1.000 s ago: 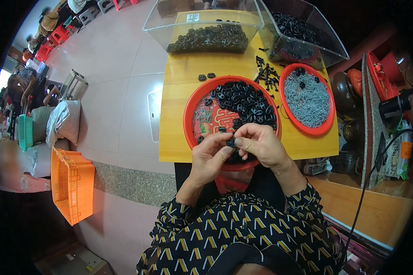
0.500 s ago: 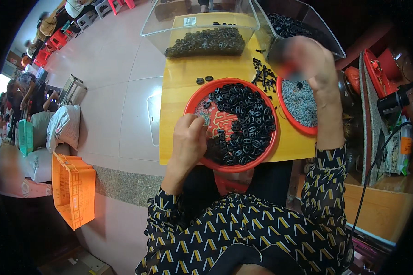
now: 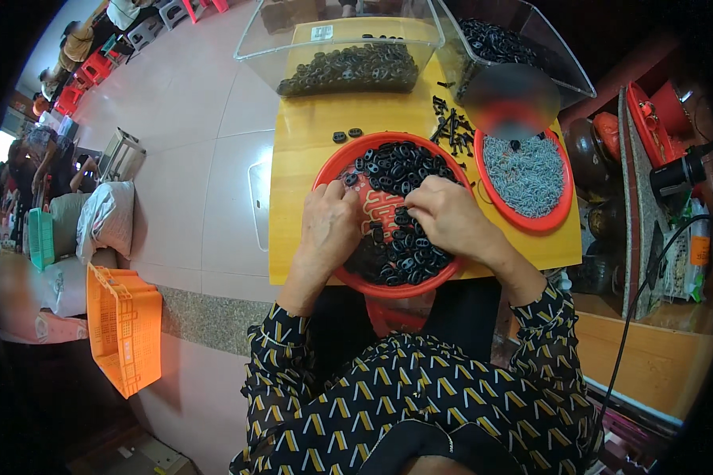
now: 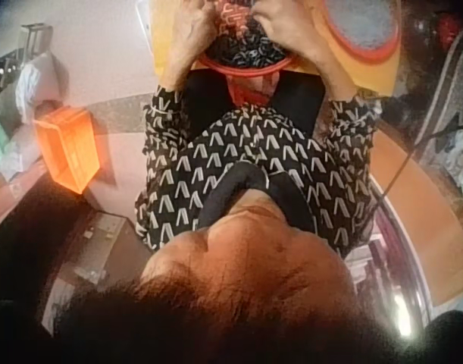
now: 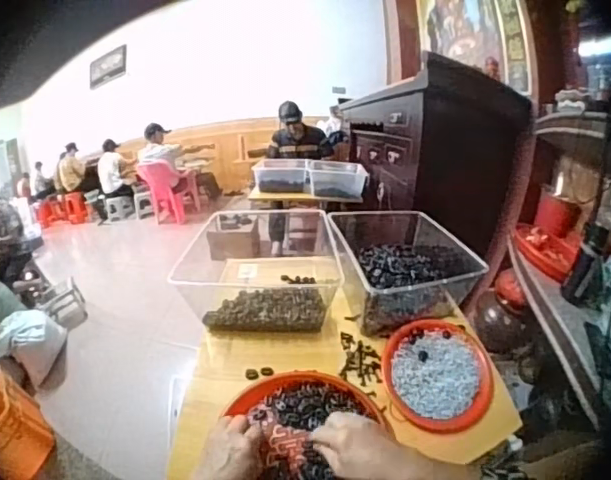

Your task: The person sits at a table and repeatedly picks up small black plastic buckle halves and metal pins from a red tray. They insert the pins into the buckle halves by hand and place the assembled units into a clear plastic container.

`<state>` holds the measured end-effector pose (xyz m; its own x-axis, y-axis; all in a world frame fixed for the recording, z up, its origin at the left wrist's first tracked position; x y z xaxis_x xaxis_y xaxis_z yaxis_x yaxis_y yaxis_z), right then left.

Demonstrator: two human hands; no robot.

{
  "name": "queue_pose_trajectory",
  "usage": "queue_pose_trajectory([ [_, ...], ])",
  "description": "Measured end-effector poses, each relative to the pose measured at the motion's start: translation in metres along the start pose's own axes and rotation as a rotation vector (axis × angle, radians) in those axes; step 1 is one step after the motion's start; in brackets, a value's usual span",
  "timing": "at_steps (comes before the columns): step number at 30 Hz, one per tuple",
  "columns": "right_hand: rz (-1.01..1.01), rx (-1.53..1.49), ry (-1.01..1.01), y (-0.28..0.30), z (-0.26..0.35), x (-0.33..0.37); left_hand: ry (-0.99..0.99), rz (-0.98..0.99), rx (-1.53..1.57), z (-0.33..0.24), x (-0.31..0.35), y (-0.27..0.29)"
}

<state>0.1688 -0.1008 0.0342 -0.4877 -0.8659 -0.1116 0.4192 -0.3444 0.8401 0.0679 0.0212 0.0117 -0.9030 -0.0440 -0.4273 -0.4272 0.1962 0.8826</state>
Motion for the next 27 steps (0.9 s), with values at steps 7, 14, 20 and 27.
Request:
queue_pose_trajectory([
  [7,0.035,0.296,-0.046,-0.024,0.013,-0.003,0.001,-0.198,0.254,-0.001,0.009,0.012],
  [14,0.109,0.306,-0.066,-0.028,0.016,-0.008,0.093,-0.269,0.335,0.002,0.021,0.014],
  [20,0.112,0.322,-0.035,-0.030,0.014,-0.008,0.114,-0.326,0.400,-0.008,0.025,0.018],
  [27,0.010,0.199,-0.085,-0.006,0.003,-0.011,0.108,-0.320,0.479,-0.014,0.034,0.017],
])
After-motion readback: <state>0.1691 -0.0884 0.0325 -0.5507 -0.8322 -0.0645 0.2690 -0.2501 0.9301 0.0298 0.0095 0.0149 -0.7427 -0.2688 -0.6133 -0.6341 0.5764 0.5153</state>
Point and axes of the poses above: each hand's wrist, its own x-axis away from the middle knuckle, its own y-axis out of the back of the hand, z = x × y, the point moved 5 cm from there along -x, towards the middle knuckle, and after that the axes turned 13 degrees about -y, right-handed, at the moved point
